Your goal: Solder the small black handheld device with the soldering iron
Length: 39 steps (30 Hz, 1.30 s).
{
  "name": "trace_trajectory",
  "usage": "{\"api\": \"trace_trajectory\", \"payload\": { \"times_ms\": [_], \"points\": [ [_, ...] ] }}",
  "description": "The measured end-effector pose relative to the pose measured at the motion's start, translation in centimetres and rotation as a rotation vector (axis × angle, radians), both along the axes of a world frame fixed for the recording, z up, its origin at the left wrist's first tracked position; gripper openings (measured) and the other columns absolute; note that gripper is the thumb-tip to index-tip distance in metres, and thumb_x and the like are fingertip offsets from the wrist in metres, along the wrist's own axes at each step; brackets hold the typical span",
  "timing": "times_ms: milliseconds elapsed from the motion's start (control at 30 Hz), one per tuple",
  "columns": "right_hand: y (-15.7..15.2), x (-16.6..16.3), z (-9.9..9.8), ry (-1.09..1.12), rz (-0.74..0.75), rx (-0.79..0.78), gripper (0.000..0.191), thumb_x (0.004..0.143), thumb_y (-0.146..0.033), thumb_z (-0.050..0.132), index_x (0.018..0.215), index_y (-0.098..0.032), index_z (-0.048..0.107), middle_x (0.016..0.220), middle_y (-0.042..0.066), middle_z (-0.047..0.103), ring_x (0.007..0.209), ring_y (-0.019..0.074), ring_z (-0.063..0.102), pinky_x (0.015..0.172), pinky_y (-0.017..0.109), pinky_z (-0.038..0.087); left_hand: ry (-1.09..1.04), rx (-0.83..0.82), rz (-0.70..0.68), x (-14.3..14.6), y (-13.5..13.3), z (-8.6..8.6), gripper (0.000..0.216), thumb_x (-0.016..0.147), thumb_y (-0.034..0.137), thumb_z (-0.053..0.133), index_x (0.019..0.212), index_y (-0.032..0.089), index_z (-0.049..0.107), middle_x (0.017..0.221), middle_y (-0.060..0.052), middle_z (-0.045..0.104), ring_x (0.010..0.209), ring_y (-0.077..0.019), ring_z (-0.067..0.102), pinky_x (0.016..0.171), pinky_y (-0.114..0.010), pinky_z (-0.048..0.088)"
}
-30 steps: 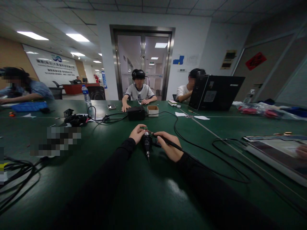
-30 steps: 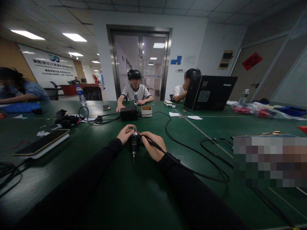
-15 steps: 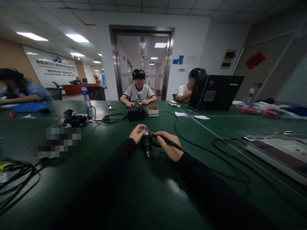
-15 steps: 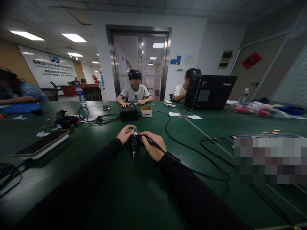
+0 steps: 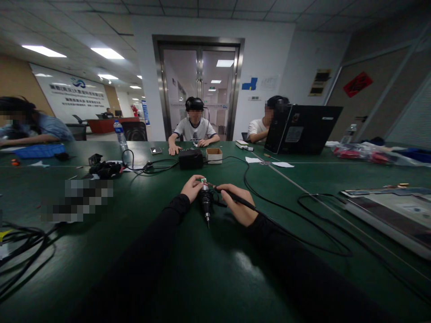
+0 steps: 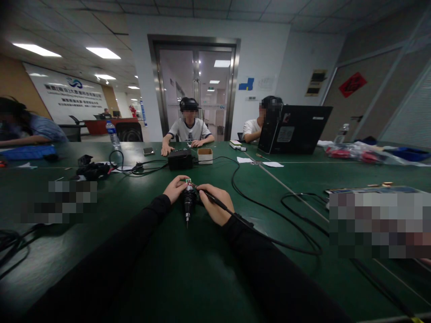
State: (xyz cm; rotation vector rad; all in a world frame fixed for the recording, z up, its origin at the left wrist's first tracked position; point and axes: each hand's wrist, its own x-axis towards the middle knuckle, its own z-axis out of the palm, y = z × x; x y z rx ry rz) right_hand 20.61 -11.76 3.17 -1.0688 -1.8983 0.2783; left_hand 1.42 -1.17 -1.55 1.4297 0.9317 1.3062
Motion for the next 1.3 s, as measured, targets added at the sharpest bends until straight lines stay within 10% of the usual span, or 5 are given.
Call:
{"api": "trace_trajectory", "payload": {
  "times_ms": [667,1000,1300],
  "points": [
    [-0.1,0.1,0.4,0.005,0.015,0.012,0.023,0.09,-0.029,0.048,0.099,-0.022,0.069,0.092,0.003,0.073,0.078,0.016,0.067,0.077,0.027,0.05,0.007,-0.015,0.024,0.1,-0.1,0.1,0.025,0.072,0.019,0.064,0.096,0.017,0.057,0.076,-0.002,0.071,0.074,-0.0165,0.067,0.08,-0.031,0.049],
    [0.0,0.4,0.3,0.091,-0.105,0.016,0.027,0.09,-0.033,0.048,0.101,-0.021,0.07,0.079,0.003,0.071,0.068,0.0161,0.066,0.064,0.025,0.051,0.35,-0.021,0.191,0.0,0.4,0.0,0.02,0.078,0.028,0.059,0.095,0.018,0.064,0.075,-0.003,0.07,0.073,-0.0182,0.064,0.076,-0.029,0.048],
    [0.3,0.6,0.1,0.118,-0.111,0.026,0.027,0.09,-0.034,0.048,0.1,-0.021,0.07,0.076,0.003,0.07,0.067,0.0161,0.065,0.064,0.025,0.051,0.514,-0.261,0.128,-1.4,-0.8,3.1,0.051,0.063,0.049,0.074,0.102,0.02,0.059,0.06,0.0,0.063,0.043,-0.0145,0.054,0.051,-0.027,0.048]
  ]
}}
